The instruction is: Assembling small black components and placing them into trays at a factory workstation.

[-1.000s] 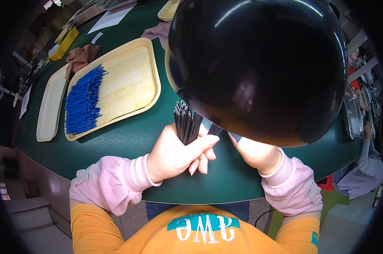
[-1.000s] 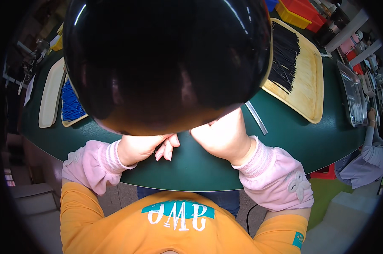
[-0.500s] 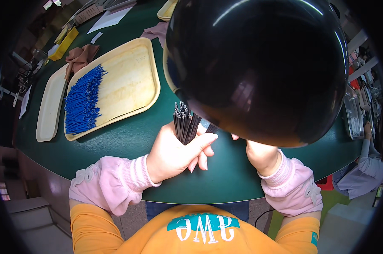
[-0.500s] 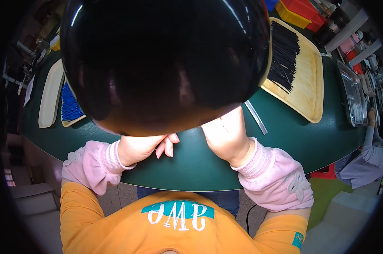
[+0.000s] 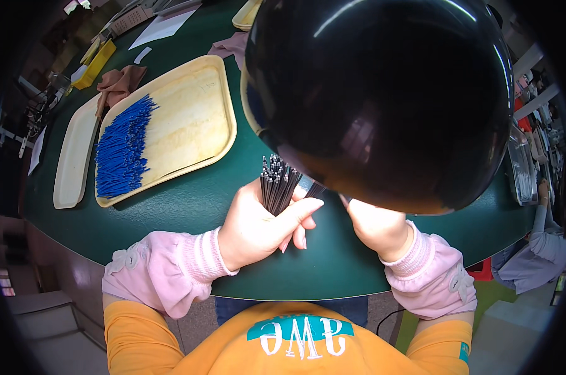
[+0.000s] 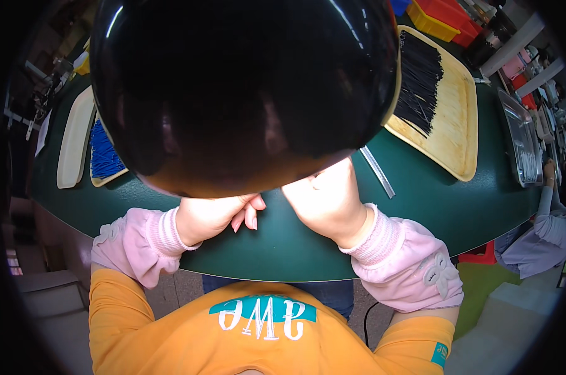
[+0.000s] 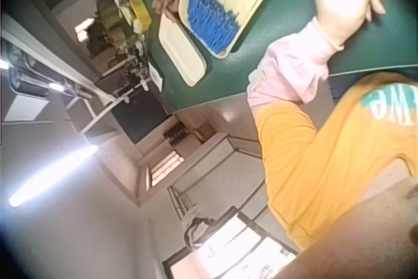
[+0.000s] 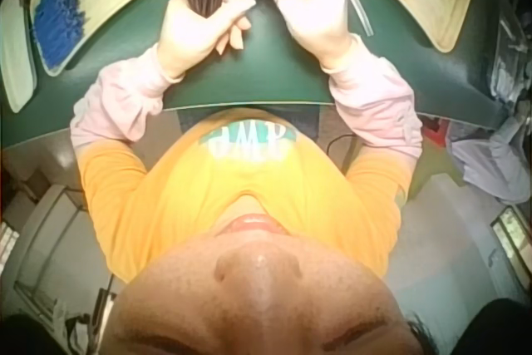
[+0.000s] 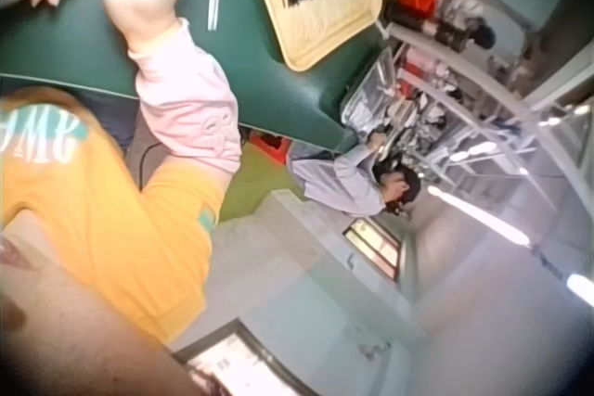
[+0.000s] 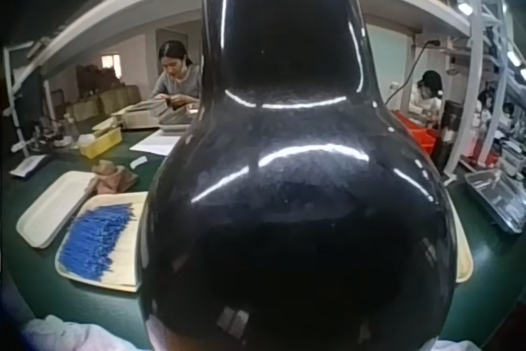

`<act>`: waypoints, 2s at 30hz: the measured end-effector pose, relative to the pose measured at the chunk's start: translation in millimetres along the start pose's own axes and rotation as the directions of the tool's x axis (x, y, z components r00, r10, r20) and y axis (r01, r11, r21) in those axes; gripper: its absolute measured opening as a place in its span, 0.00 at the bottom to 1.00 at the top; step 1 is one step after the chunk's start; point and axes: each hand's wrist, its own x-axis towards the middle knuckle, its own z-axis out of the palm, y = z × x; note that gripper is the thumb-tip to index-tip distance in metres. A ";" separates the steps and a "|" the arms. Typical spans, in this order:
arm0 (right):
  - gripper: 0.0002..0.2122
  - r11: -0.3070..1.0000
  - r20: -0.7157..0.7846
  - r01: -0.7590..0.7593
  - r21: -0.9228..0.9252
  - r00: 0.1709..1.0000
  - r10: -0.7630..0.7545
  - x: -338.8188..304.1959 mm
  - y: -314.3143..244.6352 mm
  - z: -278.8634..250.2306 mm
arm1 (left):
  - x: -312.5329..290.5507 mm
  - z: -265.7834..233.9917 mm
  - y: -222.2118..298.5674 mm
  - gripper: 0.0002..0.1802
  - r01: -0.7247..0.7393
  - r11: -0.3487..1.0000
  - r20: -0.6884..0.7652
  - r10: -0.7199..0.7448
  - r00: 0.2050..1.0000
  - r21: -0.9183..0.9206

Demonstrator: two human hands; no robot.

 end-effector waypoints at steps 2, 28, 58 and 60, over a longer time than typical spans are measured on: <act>0.03 0.998 -0.032 -0.013 0.056 0.999 0.015 -1.4 1.4 2.3 | -1.3 0.6 1.5 0.07 -0.010 1.000 -0.018 0.010 1.000 -0.011; 0.04 0.867 -0.013 -0.298 0.400 0.944 0.330 -2.1 -7.5 9.4 | -0.5 10.0 -0.4 0.05 -0.002 1.000 -0.018 0.002 1.000 -0.013; 0.08 0.532 0.044 -0.434 0.727 0.803 0.595 -22.6 16.0 22.9 | 17.1 -9.1 -21.7 0.10 -0.455 0.800 0.266 0.375 0.888 0.391; 0.09 0.524 0.098 -0.465 0.713 0.807 0.583 -11.4 3.3 19.7 | 11.1 -6.5 -13.8 0.10 -0.347 0.894 0.220 0.292 0.931 0.283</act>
